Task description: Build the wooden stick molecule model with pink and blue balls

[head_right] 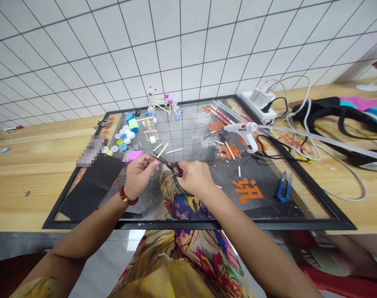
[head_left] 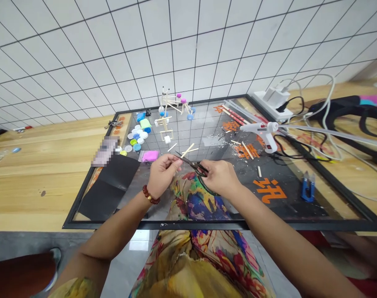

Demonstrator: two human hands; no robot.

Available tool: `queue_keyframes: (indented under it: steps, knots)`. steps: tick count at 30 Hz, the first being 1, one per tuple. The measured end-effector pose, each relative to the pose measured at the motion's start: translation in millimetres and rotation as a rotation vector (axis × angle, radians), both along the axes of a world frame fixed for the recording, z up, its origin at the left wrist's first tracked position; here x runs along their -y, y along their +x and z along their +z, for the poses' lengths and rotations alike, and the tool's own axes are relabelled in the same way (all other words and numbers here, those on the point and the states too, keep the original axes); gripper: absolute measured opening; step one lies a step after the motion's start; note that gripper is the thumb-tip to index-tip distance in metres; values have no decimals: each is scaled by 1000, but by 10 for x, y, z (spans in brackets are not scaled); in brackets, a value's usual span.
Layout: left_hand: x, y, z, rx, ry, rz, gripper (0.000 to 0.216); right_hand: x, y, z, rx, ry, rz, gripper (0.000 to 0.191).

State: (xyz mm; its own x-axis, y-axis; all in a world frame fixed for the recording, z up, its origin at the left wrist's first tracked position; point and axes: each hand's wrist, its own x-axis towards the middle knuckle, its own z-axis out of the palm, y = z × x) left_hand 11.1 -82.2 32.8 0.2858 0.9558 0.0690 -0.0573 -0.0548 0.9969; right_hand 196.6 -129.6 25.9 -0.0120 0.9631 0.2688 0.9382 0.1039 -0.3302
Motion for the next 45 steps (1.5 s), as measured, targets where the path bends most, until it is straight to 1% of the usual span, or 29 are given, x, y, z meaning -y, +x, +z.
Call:
queue_keyframes:
  steps: [1,2,3,4,5,7,9,11,13,14,15,16,19,20,21,22,23,24,29,31,32,33,34,37,39,45]
  knots:
    - [17,12,-6,-61,118,80,21,2,-21,8,9,-20,-21,22]
    - [29,20,-10,-104,195,121,19,6,-39,16,13,-35,-33,23]
    - [35,22,-11,-123,226,128,18,10,-51,22,13,-46,-35,23]
    - [33,18,-8,-119,213,106,20,15,-54,25,8,-51,-28,23]
    - [23,9,-1,-92,164,66,22,19,-48,25,-2,-54,-16,22]
    - [-16,-22,21,11,1,-46,28,23,-15,18,-31,-51,21,22]
    - [-71,-63,47,114,-185,-195,33,20,30,8,-56,-37,62,22]
    - [-124,-100,63,171,-354,-354,35,11,69,2,-62,-24,92,24]
    - [-153,-113,62,194,-459,-459,37,-1,88,-2,-53,-24,107,25]
    - [-153,-108,55,192,-466,-463,38,-8,90,-3,-45,-28,104,25]
    - [-143,-96,45,172,-430,-421,38,-15,87,-4,-34,-33,89,25]
    - [-125,-79,33,128,-349,-336,36,-21,80,-6,-22,-41,67,24]
    - [-47,-23,0,-75,37,4,24,-28,46,-16,21,-66,-6,21]
    - [-26,-11,-6,-134,151,85,21,-28,35,-20,34,-72,-18,20]
    - [-12,-5,-10,-175,232,127,19,-27,28,-24,44,-76,-21,19]
    - [-6,-5,-11,-194,271,133,20,-26,25,-28,54,-78,-16,19]
    - [-10,-10,-8,-188,265,112,21,-25,27,-31,62,-80,-4,19]
    - [-21,-19,-1,-160,218,74,23,-26,34,-35,70,-80,11,19]
    - [-118,-89,83,76,-185,-218,36,-27,94,-42,72,-37,95,21]
    - [-132,-102,116,125,-291,-327,38,-24,106,-35,56,-7,118,21]
    - [-129,-99,124,145,-323,-355,38,-23,108,-30,49,3,120,21]
    - [-121,-90,124,164,-333,-353,38,-21,107,-23,47,6,116,20]
    - [-108,-76,118,178,-314,-324,37,-20,103,-14,49,4,101,20]
    - [-66,-24,69,183,-162,-156,34,-15,79,8,83,-19,35,18]
    - [-52,-4,39,175,-96,-98,33,-10,62,13,122,-23,3,18]
    - [-72,-20,20,169,-93,-109,31,4,45,4,206,-6,3,20]
